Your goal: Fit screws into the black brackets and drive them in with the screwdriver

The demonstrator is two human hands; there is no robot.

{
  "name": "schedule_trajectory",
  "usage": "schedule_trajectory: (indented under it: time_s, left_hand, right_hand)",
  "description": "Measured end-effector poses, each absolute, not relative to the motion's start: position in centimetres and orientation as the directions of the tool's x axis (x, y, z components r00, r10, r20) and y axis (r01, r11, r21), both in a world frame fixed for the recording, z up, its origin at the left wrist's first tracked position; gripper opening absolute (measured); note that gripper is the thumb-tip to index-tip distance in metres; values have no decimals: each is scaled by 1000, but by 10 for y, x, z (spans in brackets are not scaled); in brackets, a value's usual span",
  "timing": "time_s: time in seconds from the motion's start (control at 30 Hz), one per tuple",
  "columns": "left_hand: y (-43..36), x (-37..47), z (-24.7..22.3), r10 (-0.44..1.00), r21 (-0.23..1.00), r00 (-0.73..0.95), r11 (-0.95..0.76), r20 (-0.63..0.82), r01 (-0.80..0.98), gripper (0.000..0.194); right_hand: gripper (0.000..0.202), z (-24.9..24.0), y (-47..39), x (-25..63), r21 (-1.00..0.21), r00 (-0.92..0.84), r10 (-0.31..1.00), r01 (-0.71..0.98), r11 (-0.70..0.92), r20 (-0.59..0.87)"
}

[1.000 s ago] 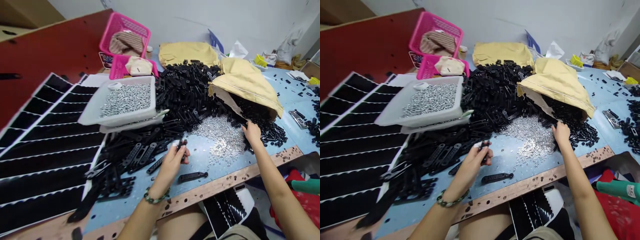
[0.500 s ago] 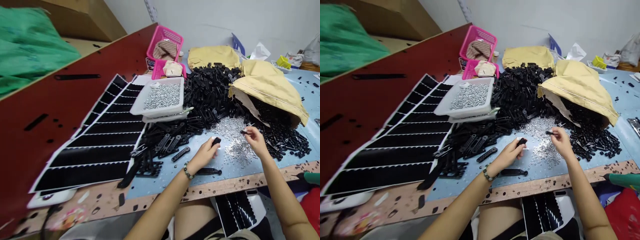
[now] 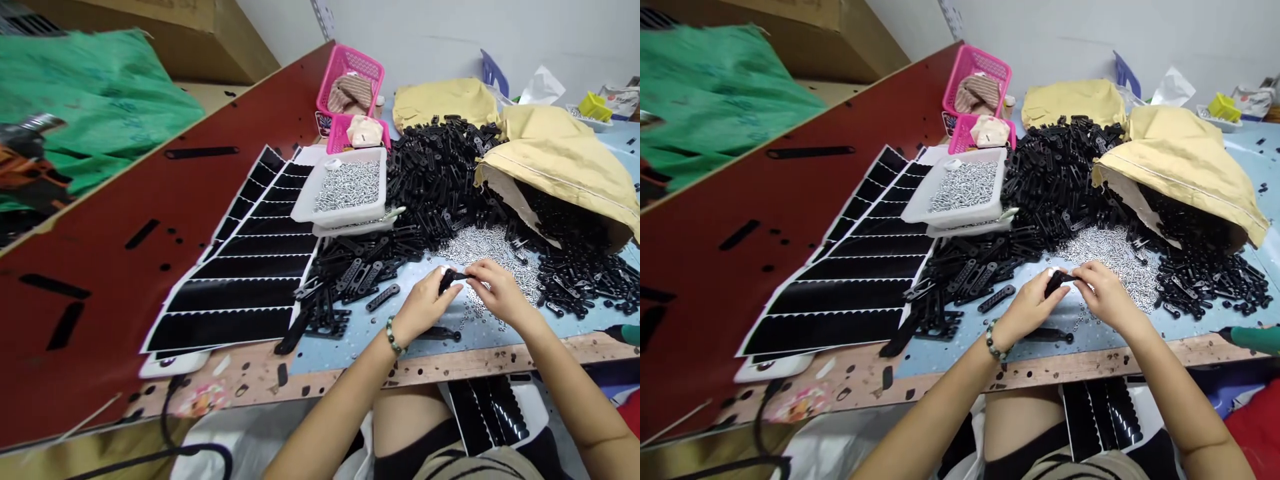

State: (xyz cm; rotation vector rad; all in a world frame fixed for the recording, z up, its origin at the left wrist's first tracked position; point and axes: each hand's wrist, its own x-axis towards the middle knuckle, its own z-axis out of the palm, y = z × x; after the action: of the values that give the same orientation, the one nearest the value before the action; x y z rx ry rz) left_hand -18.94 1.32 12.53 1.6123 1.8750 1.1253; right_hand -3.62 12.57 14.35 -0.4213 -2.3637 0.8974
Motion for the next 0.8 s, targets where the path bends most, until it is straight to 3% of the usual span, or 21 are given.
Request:
schedule_trajectory:
  time_s: [0.23, 0.4, 0.5, 0.7, 0.8]
  left_hand:
    - [10, -196, 116, 958, 615, -162, -20, 239, 789, 22]
    - [17, -202, 102, 985, 543, -39, -61, 170, 838, 22]
    - [28, -210, 92, 988, 552, 37, -115, 150, 826, 15]
    - [33, -218, 72, 989, 551, 89, -138, 115, 823, 16]
    - [28, -219, 68, 992, 552, 81, -119, 92, 826, 22]
  right_hand:
    - [19, 132, 126, -42, -735, -819, 457, 66, 675, 347]
    - [17, 106, 129, -36, -762, -818, 497, 116, 637, 292]
    - [17, 89, 128, -33, -695, -809, 528, 225, 683, 257]
    - [15, 66, 114, -31, -412, -824, 517, 398, 820, 233]
    - [17, 62, 109, -30, -379, -816, 523, 415, 827, 248]
